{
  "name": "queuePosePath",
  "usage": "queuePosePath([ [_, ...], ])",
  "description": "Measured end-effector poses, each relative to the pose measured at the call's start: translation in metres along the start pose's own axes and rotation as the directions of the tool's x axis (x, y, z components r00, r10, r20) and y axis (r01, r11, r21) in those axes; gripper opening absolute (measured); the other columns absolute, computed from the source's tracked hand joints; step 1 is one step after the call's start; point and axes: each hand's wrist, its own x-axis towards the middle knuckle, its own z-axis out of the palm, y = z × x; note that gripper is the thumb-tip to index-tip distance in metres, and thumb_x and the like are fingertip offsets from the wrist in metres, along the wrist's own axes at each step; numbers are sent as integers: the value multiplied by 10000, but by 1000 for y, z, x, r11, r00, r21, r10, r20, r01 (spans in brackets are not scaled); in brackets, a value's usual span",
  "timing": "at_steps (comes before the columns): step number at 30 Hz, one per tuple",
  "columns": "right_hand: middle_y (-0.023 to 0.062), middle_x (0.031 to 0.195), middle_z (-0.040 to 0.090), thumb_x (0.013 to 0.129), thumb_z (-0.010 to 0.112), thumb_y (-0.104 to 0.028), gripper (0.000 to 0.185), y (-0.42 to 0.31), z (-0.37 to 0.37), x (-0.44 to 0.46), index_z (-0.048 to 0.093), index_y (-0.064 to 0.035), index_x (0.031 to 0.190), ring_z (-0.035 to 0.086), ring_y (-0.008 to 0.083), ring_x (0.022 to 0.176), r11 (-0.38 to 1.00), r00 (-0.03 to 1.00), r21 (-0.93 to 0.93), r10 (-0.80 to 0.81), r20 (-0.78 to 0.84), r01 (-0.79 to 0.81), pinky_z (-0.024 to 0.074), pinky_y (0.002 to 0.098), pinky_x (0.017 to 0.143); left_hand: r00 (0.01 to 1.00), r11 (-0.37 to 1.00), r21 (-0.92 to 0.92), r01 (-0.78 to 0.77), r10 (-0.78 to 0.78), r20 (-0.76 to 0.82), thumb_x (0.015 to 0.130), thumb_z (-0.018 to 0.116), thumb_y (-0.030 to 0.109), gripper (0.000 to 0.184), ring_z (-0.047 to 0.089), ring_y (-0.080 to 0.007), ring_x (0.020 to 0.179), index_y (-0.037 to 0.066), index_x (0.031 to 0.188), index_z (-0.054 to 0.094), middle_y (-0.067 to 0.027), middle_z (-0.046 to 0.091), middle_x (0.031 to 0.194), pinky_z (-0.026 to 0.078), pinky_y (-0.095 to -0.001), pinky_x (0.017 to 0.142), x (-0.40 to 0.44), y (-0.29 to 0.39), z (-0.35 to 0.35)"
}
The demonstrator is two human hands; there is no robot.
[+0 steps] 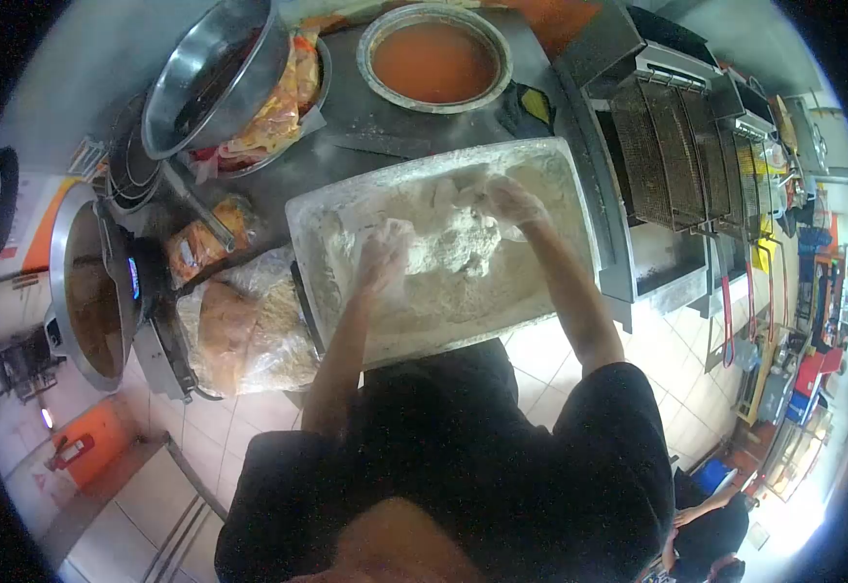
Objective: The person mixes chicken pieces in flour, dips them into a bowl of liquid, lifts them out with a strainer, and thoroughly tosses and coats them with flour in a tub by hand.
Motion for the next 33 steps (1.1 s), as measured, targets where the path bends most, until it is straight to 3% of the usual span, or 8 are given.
queuePosePath([
  [4, 177, 911, 681, 825, 680, -243, 241, -11, -38, -33, 696, -28, 933, 659, 266, 846, 904, 981, 404, 183, -71, -139, 508, 380, 753, 996, 990, 125, 65, -58, -64, 842, 530, 111, 236, 566, -318, 1070, 64, 1058, 610, -149, 579, 1140, 477, -405, 859, -4, -1, -13],
  [8, 155, 860, 685, 802, 652, -125, 152, -37, -78, -51, 689, -23, 908, 655, 219, 769, 971, 991, 208, 132, -36, -122, 510, 342, 683, 865, 814, -303, 497, -492, 96, 943, 520, 265, 329, 569, -352, 1067, 67, 1197, 584, -178, 589, 1154, 464, -401, 903, -10, -48, 20],
  [13, 61, 772, 683, 782, 703, -141, 181, -72, -196, -52, 703, -29, 923, 633, 127, 643, 854, 981, 491, 196, 7, -174, 505, 258, 569, 957, 842, 490, 224, -285, 52, 925, 515, 283, 315, 615, -320, 1007, 54, 1117, 612, -178, 605, 1151, 474, -396, 884, -6, -34, 6],
  [15, 12, 770, 653, 761, 766, -232, 208, -67, -210, -43, 706, -69, 876, 614, 112, 699, 806, 938, 583, 117, -325, 101, 505, 251, 720, 946, 913, 262, 313, -323, -5, 876, 574, 307, 330, 618, -322, 996, 57, 1086, 620, -176, 606, 1156, 476, -392, 882, -8, -44, 28],
  [21, 4, 933, 663, 766, 715, -120, 332, -59, -255, 59, 688, -183, 1090, 637, 156, 903, 972, 915, -95, -232, -331, 213, 528, 285, 777, 795, 799, -14, 601, -599, -89, 733, 706, 327, 463, 622, -359, 959, 27, 1071, 605, -203, 635, 1052, 481, -425, 852, 15, 23, 47],
  [31, -37, 1030, 631, 901, 564, -154, 188, 36, -170, 240, 671, -191, 1052, 607, 150, 989, 521, 865, -834, -487, -118, 180, 490, 272, 860, 600, 580, -152, 800, -781, 177, 797, 625, 308, 525, 620, -351, 1026, 1, 1216, 547, -225, 649, 1057, 471, -429, 908, 16, 19, 20],
  [32, -16, 1026, 640, 941, 505, -201, 180, -26, -198, 159, 651, -145, 1030, 619, 159, 950, 934, 914, -313, -270, -302, 172, 481, 285, 844, 584, 557, -178, 811, -792, 179, 802, 617, 305, 499, 632, -350, 999, 5, 1197, 562, -221, 660, 1025, 480, -433, 886, 13, 18, 17],
  [33, -10, 1020, 646, 946, 496, -220, 195, -42, -198, 123, 646, -137, 1039, 622, 158, 932, 969, 934, -151, -233, -271, 198, 483, 291, 832, 601, 564, -230, 793, -786, 145, 805, 610, 302, 468, 644, -347, 967, 15, 1174, 581, -214, 671, 985, 491, -434, 860, 13, 20, 12],
])
